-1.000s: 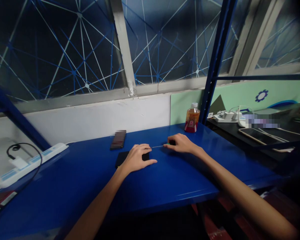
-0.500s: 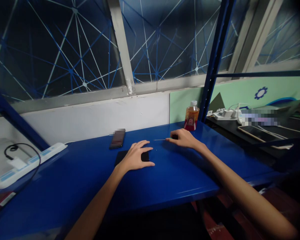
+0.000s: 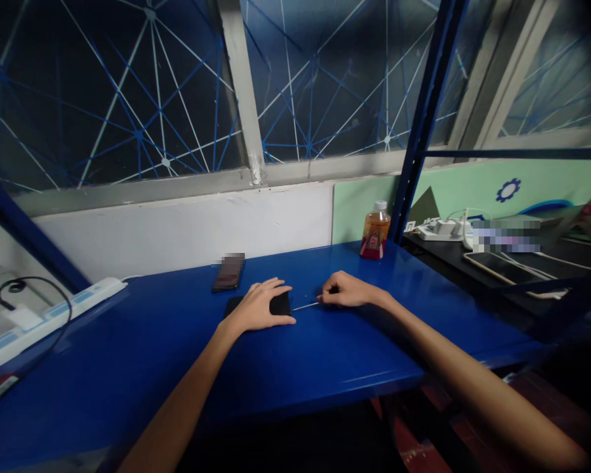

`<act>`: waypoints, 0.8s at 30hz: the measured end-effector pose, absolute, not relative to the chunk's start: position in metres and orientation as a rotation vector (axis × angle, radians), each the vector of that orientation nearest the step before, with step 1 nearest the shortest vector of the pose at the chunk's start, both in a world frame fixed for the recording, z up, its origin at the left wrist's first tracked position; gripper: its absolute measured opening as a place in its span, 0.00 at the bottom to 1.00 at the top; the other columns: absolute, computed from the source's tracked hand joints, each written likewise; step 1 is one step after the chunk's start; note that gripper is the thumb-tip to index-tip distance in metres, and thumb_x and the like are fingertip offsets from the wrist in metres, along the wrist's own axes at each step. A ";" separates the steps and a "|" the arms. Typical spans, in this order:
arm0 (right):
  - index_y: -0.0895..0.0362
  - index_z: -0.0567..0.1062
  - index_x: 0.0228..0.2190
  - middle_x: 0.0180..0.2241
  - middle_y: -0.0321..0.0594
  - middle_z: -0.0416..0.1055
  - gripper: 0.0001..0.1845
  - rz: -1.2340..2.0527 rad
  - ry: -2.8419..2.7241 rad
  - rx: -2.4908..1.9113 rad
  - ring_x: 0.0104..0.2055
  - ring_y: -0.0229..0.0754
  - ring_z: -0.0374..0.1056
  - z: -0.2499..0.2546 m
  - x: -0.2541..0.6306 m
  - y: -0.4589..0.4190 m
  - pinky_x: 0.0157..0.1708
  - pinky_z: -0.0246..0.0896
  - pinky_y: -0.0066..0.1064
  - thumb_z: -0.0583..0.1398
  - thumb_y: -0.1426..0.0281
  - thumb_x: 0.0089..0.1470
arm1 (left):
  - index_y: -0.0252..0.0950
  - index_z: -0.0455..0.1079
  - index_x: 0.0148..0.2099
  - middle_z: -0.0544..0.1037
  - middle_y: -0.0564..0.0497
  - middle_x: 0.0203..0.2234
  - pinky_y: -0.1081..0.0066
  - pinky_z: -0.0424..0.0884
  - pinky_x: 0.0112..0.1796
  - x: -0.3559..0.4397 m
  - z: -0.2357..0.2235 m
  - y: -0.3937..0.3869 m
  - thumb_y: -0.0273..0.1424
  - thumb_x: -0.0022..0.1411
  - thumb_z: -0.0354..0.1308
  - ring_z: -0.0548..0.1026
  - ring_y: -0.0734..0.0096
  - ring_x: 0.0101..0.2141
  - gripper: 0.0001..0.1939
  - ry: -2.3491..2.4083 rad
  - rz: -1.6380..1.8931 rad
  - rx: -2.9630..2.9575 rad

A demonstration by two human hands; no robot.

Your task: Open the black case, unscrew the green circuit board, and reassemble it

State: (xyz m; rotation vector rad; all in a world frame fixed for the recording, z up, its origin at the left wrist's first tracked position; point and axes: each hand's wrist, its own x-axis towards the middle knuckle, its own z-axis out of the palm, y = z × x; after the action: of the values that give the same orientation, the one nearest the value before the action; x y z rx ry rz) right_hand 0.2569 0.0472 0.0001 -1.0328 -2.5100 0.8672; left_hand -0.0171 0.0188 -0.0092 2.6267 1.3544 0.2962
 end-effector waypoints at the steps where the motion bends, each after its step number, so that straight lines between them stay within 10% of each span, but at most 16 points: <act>1: 0.60 0.71 0.17 0.15 0.34 0.63 0.20 0.858 -2.511 -1.040 0.18 0.32 0.53 0.000 0.257 0.048 0.21 0.45 0.26 0.55 0.60 0.52 | 0.46 0.59 0.63 0.59 0.45 0.63 0.45 0.51 0.57 -0.017 -0.009 0.019 0.61 0.50 0.54 0.54 0.45 0.61 0.42 1.358 0.293 2.622; 24: 0.59 0.71 0.17 0.16 0.33 0.64 0.19 0.821 -2.547 -1.052 0.18 0.32 0.53 0.000 0.259 0.047 0.20 0.45 0.26 0.55 0.60 0.52 | 0.48 0.57 0.63 0.62 0.46 0.61 0.47 0.58 0.54 -0.016 -0.003 0.014 0.60 0.51 0.54 0.61 0.45 0.58 0.42 1.364 0.282 2.551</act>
State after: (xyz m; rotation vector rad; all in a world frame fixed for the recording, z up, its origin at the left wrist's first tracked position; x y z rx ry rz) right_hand 0.2590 0.0467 0.0000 -1.0517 -2.5471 0.8215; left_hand -0.0161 0.0145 -0.0030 2.5508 1.3642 0.2815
